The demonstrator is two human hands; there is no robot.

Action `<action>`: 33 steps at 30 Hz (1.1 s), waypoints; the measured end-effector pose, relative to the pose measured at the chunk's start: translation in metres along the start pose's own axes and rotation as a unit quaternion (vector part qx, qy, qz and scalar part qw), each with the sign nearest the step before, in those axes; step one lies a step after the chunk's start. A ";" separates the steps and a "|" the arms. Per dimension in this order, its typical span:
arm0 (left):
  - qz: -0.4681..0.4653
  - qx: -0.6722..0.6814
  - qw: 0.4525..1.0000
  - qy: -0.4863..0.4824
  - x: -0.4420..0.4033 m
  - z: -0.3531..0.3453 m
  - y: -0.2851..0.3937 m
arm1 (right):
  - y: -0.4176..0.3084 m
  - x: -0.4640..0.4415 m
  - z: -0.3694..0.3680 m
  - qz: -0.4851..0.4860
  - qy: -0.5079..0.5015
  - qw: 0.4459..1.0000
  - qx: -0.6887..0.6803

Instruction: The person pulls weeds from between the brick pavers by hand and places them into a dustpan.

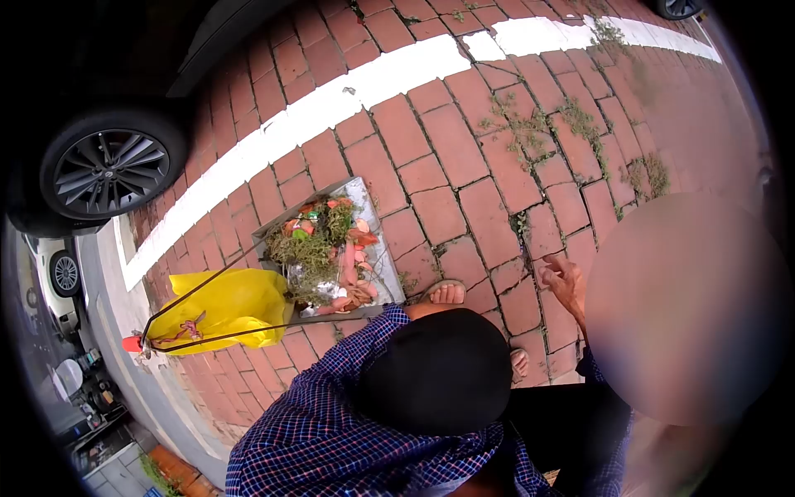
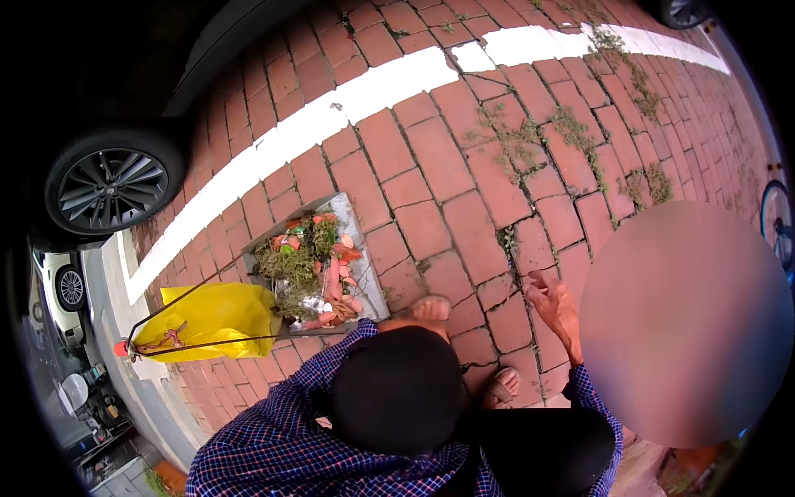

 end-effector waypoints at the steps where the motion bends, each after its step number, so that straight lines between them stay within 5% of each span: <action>1: -0.013 0.002 1.000 0.015 0.003 0.004 -0.005 | 0.014 0.011 0.000 -0.070 0.006 0.996 -0.063; 2: -0.026 0.000 0.999 0.031 0.003 0.010 -0.008 | 0.024 0.021 -0.001 -0.137 0.011 0.982 -0.125; 6: -0.031 -0.022 0.994 0.103 0.001 0.028 -0.005 | 0.042 0.039 -0.022 -0.194 -0.026 0.980 -0.030; 10: 0.157 -0.093 0.982 0.055 0.012 0.093 0.052 | -0.024 0.039 -0.016 -0.216 -0.071 0.973 -0.042; 15: 0.149 -0.169 0.946 0.232 0.045 0.167 0.093 | -0.097 0.026 0.002 -0.252 -0.127 0.952 -0.115; 18: 0.197 -0.169 0.936 0.239 0.055 0.201 0.116 | -0.100 0.000 0.015 -0.162 -0.156 0.974 -0.016; 19: 0.216 -0.180 0.932 0.231 0.057 0.211 0.123 | -0.076 -0.019 0.006 0.068 -0.088 0.966 0.233; 21: 0.231 -0.193 0.926 0.229 0.055 0.230 0.140 | -0.097 -0.037 0.014 0.291 -0.007 0.838 0.461; 23: 0.200 -0.163 0.914 0.313 0.054 0.241 0.154 | -0.186 -0.058 0.023 0.054 -0.199 0.965 0.160; 24: 0.197 -0.152 0.908 0.336 0.051 0.244 0.157 | -0.187 -0.071 0.019 0.060 -0.198 0.965 0.163; 27: 0.202 -0.066 0.915 0.342 0.036 0.248 0.162 | -0.156 -0.118 -0.008 0.105 -0.258 0.947 0.163; 29: 0.220 -0.042 0.920 0.322 0.029 0.244 0.150 | -0.135 -0.154 -0.028 0.239 -0.142 0.950 0.144; 31: 0.237 0.129 0.937 0.222 0.025 0.235 0.134 | -0.129 -0.195 -0.043 0.220 -0.150 0.947 0.179; 33: 0.265 0.156 0.929 0.207 0.029 0.230 0.121 | -0.121 -0.232 -0.052 0.358 -0.028 0.917 0.175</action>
Point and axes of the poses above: each hand's wrist, its own x-axis away from the middle knuckle, its own z-axis out of the back of the hand, y = z × x, the point moved 2 cm from there along -x, towards the middle knuckle
